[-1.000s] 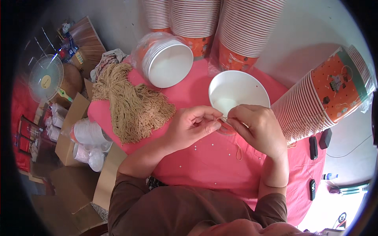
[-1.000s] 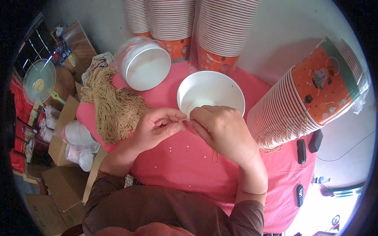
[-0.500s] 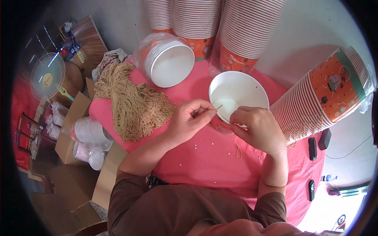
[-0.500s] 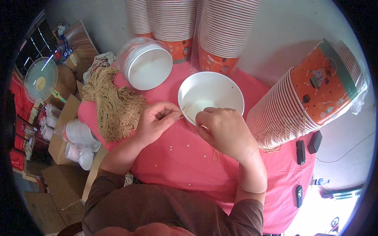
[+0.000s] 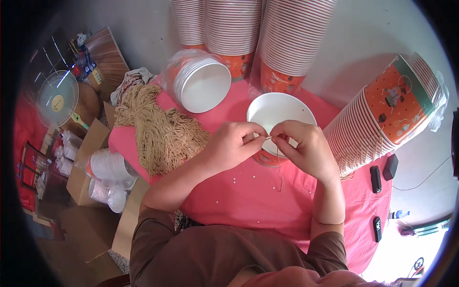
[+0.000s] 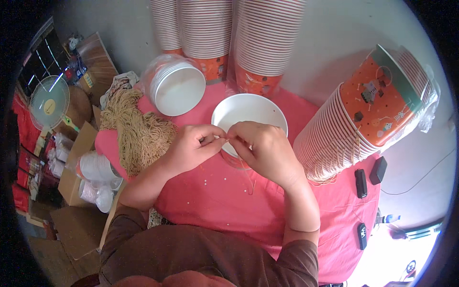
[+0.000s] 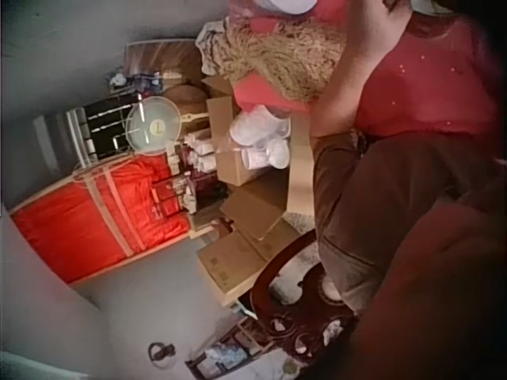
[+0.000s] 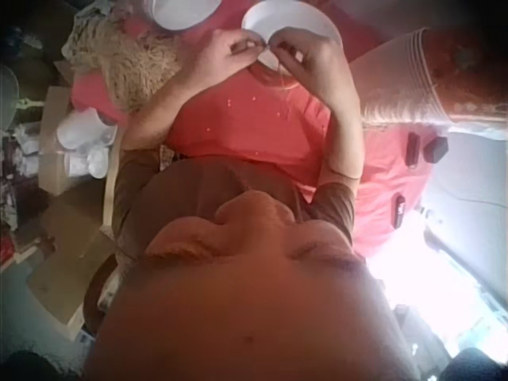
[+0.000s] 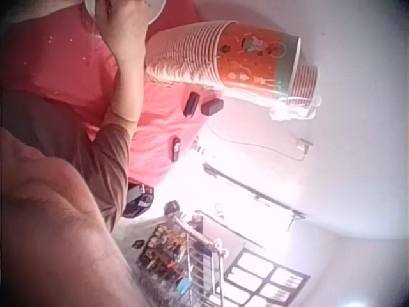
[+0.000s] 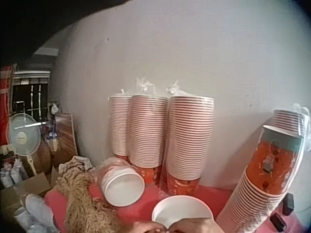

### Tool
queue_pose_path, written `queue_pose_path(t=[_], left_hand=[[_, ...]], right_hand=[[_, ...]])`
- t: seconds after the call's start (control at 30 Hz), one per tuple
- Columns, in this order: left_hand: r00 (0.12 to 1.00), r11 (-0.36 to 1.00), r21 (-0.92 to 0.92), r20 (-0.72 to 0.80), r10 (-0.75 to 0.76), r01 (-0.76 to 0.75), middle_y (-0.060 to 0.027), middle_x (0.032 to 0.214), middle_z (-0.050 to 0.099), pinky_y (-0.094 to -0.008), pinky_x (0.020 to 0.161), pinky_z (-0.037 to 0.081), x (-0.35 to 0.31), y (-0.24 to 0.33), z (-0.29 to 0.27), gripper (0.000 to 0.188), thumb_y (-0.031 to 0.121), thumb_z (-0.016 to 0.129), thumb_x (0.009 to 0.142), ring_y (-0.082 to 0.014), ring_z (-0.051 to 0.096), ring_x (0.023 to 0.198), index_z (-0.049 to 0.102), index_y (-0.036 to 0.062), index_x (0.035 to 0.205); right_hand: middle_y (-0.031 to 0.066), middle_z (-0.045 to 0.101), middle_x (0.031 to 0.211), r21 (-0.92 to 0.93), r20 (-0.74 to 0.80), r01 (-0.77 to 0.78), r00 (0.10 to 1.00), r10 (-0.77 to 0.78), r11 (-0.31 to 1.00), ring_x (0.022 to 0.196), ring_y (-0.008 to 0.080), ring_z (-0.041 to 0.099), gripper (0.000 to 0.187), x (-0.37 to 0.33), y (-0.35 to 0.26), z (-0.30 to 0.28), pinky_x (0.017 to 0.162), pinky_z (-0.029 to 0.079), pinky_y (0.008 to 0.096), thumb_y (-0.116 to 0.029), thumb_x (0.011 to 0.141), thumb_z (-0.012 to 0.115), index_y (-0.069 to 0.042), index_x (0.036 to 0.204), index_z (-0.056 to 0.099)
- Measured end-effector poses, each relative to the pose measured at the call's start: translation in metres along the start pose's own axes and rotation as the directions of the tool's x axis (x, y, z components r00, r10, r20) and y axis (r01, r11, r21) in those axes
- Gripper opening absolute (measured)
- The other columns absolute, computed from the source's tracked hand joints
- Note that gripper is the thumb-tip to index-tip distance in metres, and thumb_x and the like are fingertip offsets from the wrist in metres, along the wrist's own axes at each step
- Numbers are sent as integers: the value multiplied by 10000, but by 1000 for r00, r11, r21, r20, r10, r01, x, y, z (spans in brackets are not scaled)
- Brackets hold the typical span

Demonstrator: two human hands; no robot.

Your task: Attaching string handles to paper buckets for packaging.

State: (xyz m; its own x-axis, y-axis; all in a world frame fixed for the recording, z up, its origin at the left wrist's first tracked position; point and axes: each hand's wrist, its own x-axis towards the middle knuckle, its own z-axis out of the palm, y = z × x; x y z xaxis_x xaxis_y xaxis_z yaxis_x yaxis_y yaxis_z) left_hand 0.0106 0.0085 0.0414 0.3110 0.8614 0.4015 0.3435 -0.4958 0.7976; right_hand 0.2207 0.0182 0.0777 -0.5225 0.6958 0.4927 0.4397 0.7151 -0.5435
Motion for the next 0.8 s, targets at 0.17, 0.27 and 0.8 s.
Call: queue_pose_path(t=[0.17, 0.27, 0.8], left_hand=[[985, 990, -121, 167, -48, 68, 69, 580, 494, -246, 483, 310, 7, -7, -4, 83, 64, 707, 906, -3, 418, 548, 722, 3, 960], [976, 922, -362, 211, -61, 136, 41, 699, 600, -222, 488, 315, 12, -18, -3, 94, 67, 680, 929, -5, 458, 588, 707, -8, 979], [938, 679, -650, 282, -202, 341, 19, 780, 609, -194, 502, 297, -1, -32, -9, 125, 76, 630, 963, -15, 419, 592, 683, -4, 1042]], right_hand=[[104, 702, 860, 33, -51, 46, 998, -45, 998, 805, 208, 704, 154, 5, 11, 4, 682, 555, 324, 56, 848, 681, 13, 995, 683], [105, 695, 881, 73, -26, 27, 999, -26, 997, 844, 205, 698, 173, 7, 18, 7, 717, 554, 327, 61, 841, 680, 15, 1008, 681], [96, 663, 822, -93, -67, 332, 939, -338, 939, 707, 302, 663, 124, 15, 12, 16, 615, 524, 409, -29, 793, 727, -39, 909, 684]])
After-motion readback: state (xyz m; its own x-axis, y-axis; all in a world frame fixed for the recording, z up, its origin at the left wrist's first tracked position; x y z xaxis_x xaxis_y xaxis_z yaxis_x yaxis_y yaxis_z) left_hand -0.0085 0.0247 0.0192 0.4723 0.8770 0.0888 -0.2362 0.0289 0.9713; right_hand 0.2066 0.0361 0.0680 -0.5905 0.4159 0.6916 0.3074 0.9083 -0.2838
